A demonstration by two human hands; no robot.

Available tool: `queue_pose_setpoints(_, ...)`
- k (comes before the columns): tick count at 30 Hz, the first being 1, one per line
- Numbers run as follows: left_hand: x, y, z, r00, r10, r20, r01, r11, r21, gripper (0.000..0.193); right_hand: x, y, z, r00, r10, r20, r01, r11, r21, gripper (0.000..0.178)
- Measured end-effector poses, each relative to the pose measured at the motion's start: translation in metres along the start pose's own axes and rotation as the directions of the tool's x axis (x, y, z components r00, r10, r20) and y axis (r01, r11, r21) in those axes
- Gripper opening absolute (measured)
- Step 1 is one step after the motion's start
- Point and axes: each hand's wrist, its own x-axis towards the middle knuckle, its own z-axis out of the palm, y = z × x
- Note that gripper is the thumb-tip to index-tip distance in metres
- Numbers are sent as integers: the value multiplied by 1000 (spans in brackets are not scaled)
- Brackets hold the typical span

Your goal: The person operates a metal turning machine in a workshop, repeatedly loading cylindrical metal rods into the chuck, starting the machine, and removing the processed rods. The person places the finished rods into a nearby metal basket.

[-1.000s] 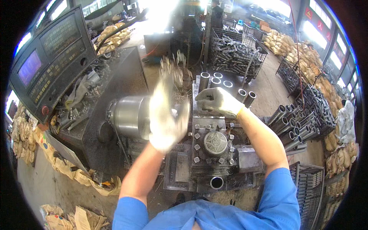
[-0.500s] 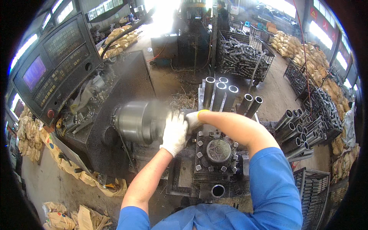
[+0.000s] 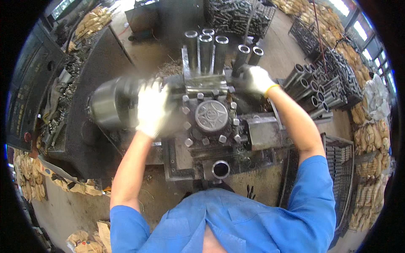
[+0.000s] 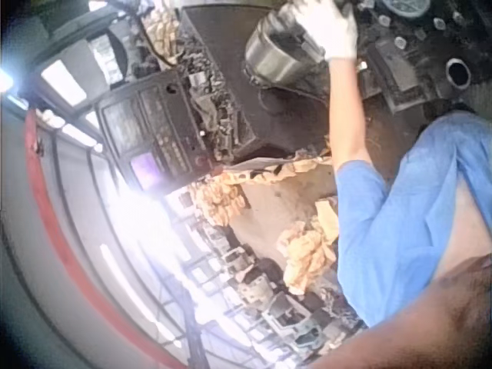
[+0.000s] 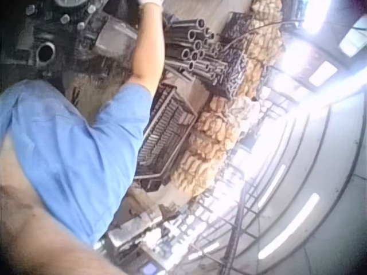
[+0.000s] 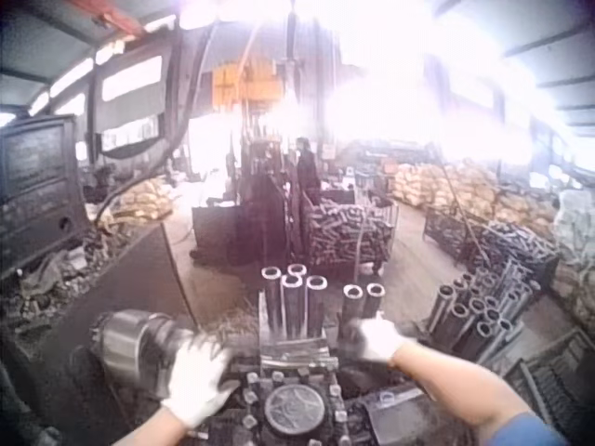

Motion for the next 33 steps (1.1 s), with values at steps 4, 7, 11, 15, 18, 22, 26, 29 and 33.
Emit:
queue_pose_setpoints(4,-108,31,-59,995,25,-100,-80,798,-598,64,-57,-9,-81,993,8,-121,25,964,265,30)
queue_pose_setpoints(7,-127,105,-77,935,79,347,251,543,-801,65,-87,-64,-123,983,-156,-102,181,931,318,26)
queue_pose_setpoints(11,-125,148,-27,926,138,351,216,571,-792,58,-101,-142,-143,826,-563,36,529,794,300,56)
queue_pose_setpoints(15,-109,133,-52,959,200,202,36,619,-785,48,-144,-209,-146,652,-721,235,755,590,-284,62)
queue_pose_setpoints(18,-72,98,-110,892,242,381,233,475,-849,51,-126,-209,-134,612,-721,324,776,470,-420,33)
queue_pose_setpoints(22,-55,27,-161,979,-149,138,202,668,-717,45,-65,-184,-136,706,-708,20,673,661,-332,19)
queue_pose_setpoints(26,-117,-19,-127,814,-567,125,394,382,-836,33,20,-158,-104,926,-316,207,365,889,-276,35)
queue_pose_setpoints(29,-195,-31,-65,670,-588,454,627,120,-770,28,58,-147,-62,920,-142,365,290,874,-391,31)
queue_pose_setpoints(33,-332,-59,1,310,-745,590,743,-197,-639,31,76,-113,13,835,-235,498,374,906,-199,33)
